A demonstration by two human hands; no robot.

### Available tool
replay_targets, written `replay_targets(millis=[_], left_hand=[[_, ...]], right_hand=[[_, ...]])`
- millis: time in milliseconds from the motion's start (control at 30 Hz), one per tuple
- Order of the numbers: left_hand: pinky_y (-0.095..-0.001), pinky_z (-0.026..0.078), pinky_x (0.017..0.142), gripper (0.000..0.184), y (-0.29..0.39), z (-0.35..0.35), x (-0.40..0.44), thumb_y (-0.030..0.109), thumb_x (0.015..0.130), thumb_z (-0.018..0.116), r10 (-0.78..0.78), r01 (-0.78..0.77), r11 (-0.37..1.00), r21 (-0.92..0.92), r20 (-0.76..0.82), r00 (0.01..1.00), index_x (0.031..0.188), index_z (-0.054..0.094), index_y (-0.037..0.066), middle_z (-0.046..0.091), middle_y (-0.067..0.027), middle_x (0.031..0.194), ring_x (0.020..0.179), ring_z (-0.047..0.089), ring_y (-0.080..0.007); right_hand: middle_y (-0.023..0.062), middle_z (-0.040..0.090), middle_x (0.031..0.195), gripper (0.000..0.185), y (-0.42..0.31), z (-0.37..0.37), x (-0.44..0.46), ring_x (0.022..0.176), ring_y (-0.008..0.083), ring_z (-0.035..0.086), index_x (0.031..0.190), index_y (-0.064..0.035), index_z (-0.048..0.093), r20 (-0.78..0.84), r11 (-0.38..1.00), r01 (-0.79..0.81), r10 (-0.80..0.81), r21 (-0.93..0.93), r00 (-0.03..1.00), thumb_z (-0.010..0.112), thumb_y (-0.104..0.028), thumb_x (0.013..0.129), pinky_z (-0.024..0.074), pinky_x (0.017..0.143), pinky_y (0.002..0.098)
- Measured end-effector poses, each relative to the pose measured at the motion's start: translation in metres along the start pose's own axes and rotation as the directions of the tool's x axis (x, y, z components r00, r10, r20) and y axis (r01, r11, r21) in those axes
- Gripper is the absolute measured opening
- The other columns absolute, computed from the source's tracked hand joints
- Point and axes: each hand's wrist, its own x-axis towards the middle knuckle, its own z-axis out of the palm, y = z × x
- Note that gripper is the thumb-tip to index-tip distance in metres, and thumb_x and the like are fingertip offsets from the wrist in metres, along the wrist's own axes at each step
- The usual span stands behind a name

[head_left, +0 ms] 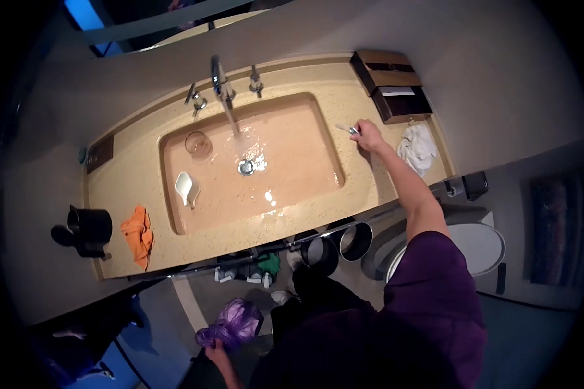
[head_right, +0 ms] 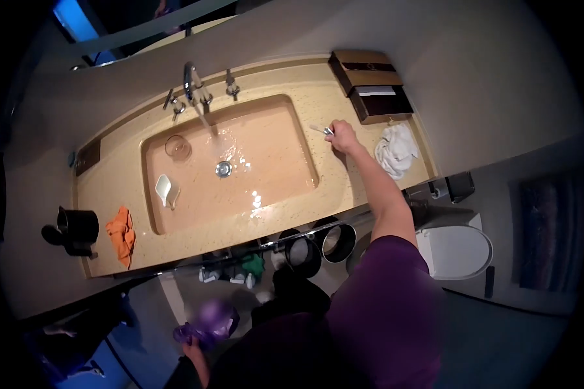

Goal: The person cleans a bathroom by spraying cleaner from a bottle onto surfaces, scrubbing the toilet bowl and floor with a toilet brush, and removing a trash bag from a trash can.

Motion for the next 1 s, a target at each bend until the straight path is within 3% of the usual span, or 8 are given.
replay_targets(millis=[200, 300, 467, 533, 600, 700, 833, 1000], left_hand=[[-0.0335, 0.050, 0.084, 0.021, 0.015, 0.000, -0.004, 0.001, 0.087, 0.066, 0.019, -0.019, 1.000, 0.024, -0.013, 1.000, 0.106, 0.067, -0.008, 0.068, -0.0089, 0.101, 0.089, 0.061, -0.0184], [-0.0350, 0.049, 0.086, 0.025, 0.000, -0.011, -0.004, 0.002, 0.086, 0.067, 0.065, -0.064, 0.994, 0.087, -0.015, 0.998, 0.108, 0.067, -0.010, 0.068, -0.0099, 0.102, 0.089, 0.061, -0.0209], [-0.0378, 0.048, 0.087, 0.026, 0.036, -0.005, -0.035, 0.005, 0.083, 0.070, 0.029, 0.008, 0.959, 0.285, -0.125, 0.992, 0.104, 0.067, -0.010, 0.069, -0.0140, 0.097, 0.089, 0.062, -0.0238], [-0.0372, 0.049, 0.086, 0.026, 0.028, -0.008, -0.039, 0.005, 0.083, 0.070, -0.013, 0.033, 0.989, 0.143, -0.144, 0.990, 0.104, 0.068, -0.009, 0.070, -0.0128, 0.096, 0.087, 0.062, -0.0220], [-0.0362, 0.049, 0.085, 0.024, 0.024, -0.011, -0.044, 0.006, 0.084, 0.070, -0.035, 0.075, 0.968, 0.238, -0.167, 0.985, 0.103, 0.068, -0.009, 0.071, -0.0121, 0.095, 0.086, 0.063, -0.0201], [-0.0353, 0.050, 0.086, 0.026, 0.003, -0.015, -0.049, 0.006, 0.085, 0.071, -0.045, 0.089, 0.972, 0.219, -0.198, 0.979, 0.105, 0.068, -0.009, 0.071, -0.0125, 0.098, 0.089, 0.063, -0.0193], [-0.0355, 0.048, 0.089, 0.030, -0.008, -0.011, -0.057, 0.011, 0.087, 0.071, -0.075, 0.128, 0.968, 0.215, -0.238, 0.968, 0.111, 0.067, -0.007, 0.070, -0.0135, 0.104, 0.096, 0.062, -0.0201], [-0.0373, 0.051, 0.079, 0.025, -0.011, -0.018, -0.083, 0.013, 0.087, 0.070, -0.017, 0.089, 0.975, 0.203, -0.331, 0.943, 0.100, 0.068, -0.007, 0.072, -0.0154, 0.088, 0.083, 0.065, -0.0203]], right_hand=[[0.0211, 0.061, 0.096, 0.018, -0.032, 0.010, -0.036, 0.095, 0.0401, 0.057, 0.092, -0.0010, 0.061, -0.137, 0.994, -0.053, 0.040, -0.092, 0.990, 0.074, -0.008, 0.081, 0.0450, 0.084, 0.0496], [0.0203, 0.053, 0.095, 0.010, -0.043, 0.027, -0.058, 0.094, 0.0391, 0.050, 0.094, -0.0018, 0.054, -0.428, 0.965, -0.008, -0.109, -0.263, 0.897, 0.058, -0.004, 0.085, 0.0379, 0.083, 0.0521], [0.0214, 0.053, 0.096, 0.007, -0.035, 0.029, -0.059, 0.094, 0.0408, 0.051, 0.096, -0.0008, 0.051, -0.509, 0.979, -0.038, -0.071, -0.201, 0.858, 0.054, -0.002, 0.089, 0.0405, 0.081, 0.0508], [0.0219, 0.053, 0.096, 0.005, -0.044, 0.022, -0.052, 0.095, 0.0418, 0.051, 0.096, -0.0007, 0.051, -0.510, 0.989, -0.001, -0.075, -0.147, 0.857, 0.052, -0.001, 0.091, 0.0415, 0.081, 0.0505], [0.0234, 0.053, 0.098, 0.004, -0.061, 0.018, -0.042, 0.095, 0.0435, 0.053, 0.100, -0.0003, 0.051, -0.526, 0.993, -0.105, 0.121, 0.061, 0.842, 0.049, -0.002, 0.096, 0.0438, 0.083, 0.0491], [0.0216, 0.059, 0.099, 0.019, -0.152, 0.022, -0.035, 0.091, 0.0429, 0.061, 0.118, -0.0041, 0.053, -0.319, 0.969, 0.185, -0.126, 0.163, 0.939, 0.050, -0.008, 0.100, 0.0480, 0.079, 0.0490], [0.0187, 0.059, 0.102, 0.021, -0.322, 0.043, -0.015, 0.084, 0.0421, 0.061, 0.117, -0.0076, 0.058, -0.208, 0.744, 0.640, -0.607, 0.190, 0.767, 0.060, -0.015, 0.097, 0.0485, 0.071, 0.0505], [0.0247, 0.052, 0.127, 0.042, -0.436, 0.139, 0.111, 0.099, 0.0410, 0.064, 0.123, -0.0051, 0.053, -0.170, 0.678, 0.734, -0.728, -0.042, 0.664, 0.060, -0.001, 0.082, 0.0549, 0.076, 0.0501]])
